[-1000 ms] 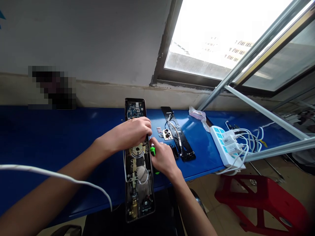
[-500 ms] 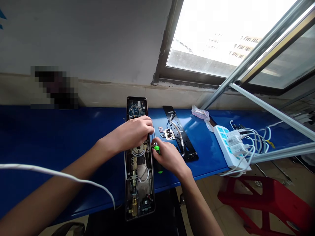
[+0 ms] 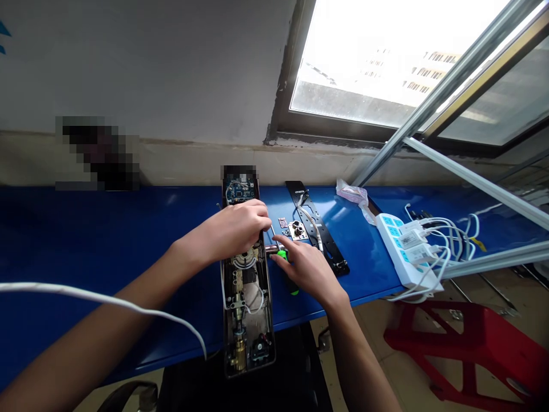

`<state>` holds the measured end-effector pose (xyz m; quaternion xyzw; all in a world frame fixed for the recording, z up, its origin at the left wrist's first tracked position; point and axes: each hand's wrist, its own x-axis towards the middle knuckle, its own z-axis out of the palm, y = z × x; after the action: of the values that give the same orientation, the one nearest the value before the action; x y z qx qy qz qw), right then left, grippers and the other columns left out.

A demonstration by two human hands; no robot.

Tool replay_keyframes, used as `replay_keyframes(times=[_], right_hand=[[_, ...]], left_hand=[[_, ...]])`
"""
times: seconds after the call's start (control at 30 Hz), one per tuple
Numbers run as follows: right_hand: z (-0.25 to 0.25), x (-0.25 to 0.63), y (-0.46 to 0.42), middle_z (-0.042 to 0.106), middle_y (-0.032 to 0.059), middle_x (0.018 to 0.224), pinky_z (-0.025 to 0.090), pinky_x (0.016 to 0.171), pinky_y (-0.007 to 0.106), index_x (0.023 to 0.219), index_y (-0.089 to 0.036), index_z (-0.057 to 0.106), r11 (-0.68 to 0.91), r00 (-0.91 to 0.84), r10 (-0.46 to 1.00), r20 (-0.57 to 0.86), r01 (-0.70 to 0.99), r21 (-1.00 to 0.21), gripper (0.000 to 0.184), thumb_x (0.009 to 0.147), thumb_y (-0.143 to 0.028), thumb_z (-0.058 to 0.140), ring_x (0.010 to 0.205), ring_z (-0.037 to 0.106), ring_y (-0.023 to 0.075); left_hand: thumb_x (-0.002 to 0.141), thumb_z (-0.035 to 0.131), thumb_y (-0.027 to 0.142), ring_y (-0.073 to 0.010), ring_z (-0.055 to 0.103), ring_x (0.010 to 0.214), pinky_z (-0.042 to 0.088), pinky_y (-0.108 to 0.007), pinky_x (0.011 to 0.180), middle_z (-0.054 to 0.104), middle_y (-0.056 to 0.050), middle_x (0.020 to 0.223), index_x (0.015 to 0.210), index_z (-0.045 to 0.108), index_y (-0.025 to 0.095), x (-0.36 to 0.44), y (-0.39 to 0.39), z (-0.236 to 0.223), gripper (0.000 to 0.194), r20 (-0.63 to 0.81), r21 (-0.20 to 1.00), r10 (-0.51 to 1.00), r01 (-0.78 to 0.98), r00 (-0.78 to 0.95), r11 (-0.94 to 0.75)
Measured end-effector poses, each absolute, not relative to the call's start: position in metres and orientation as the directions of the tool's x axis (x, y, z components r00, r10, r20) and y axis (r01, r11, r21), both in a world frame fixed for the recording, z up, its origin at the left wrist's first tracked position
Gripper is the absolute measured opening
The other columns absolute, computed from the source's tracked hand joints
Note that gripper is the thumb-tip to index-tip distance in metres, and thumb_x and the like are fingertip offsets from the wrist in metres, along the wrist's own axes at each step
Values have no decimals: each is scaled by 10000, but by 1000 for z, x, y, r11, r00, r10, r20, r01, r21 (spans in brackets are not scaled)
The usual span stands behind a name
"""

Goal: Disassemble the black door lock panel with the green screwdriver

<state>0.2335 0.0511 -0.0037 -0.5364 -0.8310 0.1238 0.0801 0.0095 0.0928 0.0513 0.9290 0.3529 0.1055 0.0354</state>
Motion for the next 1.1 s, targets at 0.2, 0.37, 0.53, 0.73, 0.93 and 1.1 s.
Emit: replay_keyframes(times=[0.2, 0.37, 0.53, 0.73, 0.93, 1.1], right_hand=[[3, 235, 56, 737, 27, 866, 354, 591, 303, 1449, -280, 565, 402, -395, 914, 91, 859, -317, 415, 1039, -340, 553, 678, 630, 182], [20, 232, 64, 692, -9, 792, 393, 610, 289, 1325, -250, 651, 435, -381, 900, 213, 823, -366, 316, 1030, -317, 559, 631, 569, 131], [42, 222, 79, 620, -27, 726, 408, 636, 285, 1187, -232, 705, 516, -394, 849, 352, 764, -388, 247, 1023, -314, 539, 633, 531, 115], [66, 202, 105, 560, -42, 677, 437, 677, 269, 1078, -227, 707, 610, -402, 773, 491, 685, -398, 225, 1010, -320, 515, 619, 494, 103], [102, 182, 131, 634, -52, 690, 444, 669, 231, 1042, -210, 728, 737, -592, 675, 440, 564, -371, 190, 970, -280, 567, 610, 531, 76], [125, 170, 147, 701, -32, 719, 443, 675, 237, 967, -189, 752, 759, -705, 646, 294, 550, -347, 168, 917, -225, 596, 660, 612, 87]], left_hand=[[928, 536, 54, -263, 650, 1244, 561, -405, 1072, 726, -95, 1183, 1042, 760, 165, 2, 94, 54, 275, 174, 198, 640, 610, 749, -767], [935, 565, 145, -242, 679, 1172, 554, -380, 1053, 730, -81, 1218, 1020, 777, 191, -14, 100, 66, 233, 265, 232, 649, 606, 713, -761], [937, 558, 270, -216, 706, 1029, 560, -341, 927, 753, -65, 1158, 1020, 787, 210, -37, 109, 76, 251, 352, 237, 696, 660, 626, -713], [889, 584, 387, -227, 704, 952, 535, -355, 908, 766, -36, 1052, 1022, 791, 235, -58, 114, 83, 289, 326, 301, 799, 746, 505, -594], [886, 580, 391, -224, 703, 876, 528, -338, 822, 771, -46, 970, 944, 799, 217, -68, 118, 83, 285, 282, 331, 827, 760, 487, -560], [921, 554, 327, -205, 701, 867, 526, -331, 806, 769, -54, 972, 958, 800, 216, -68, 120, 79, 272, 300, 318, 806, 744, 509, -588]])
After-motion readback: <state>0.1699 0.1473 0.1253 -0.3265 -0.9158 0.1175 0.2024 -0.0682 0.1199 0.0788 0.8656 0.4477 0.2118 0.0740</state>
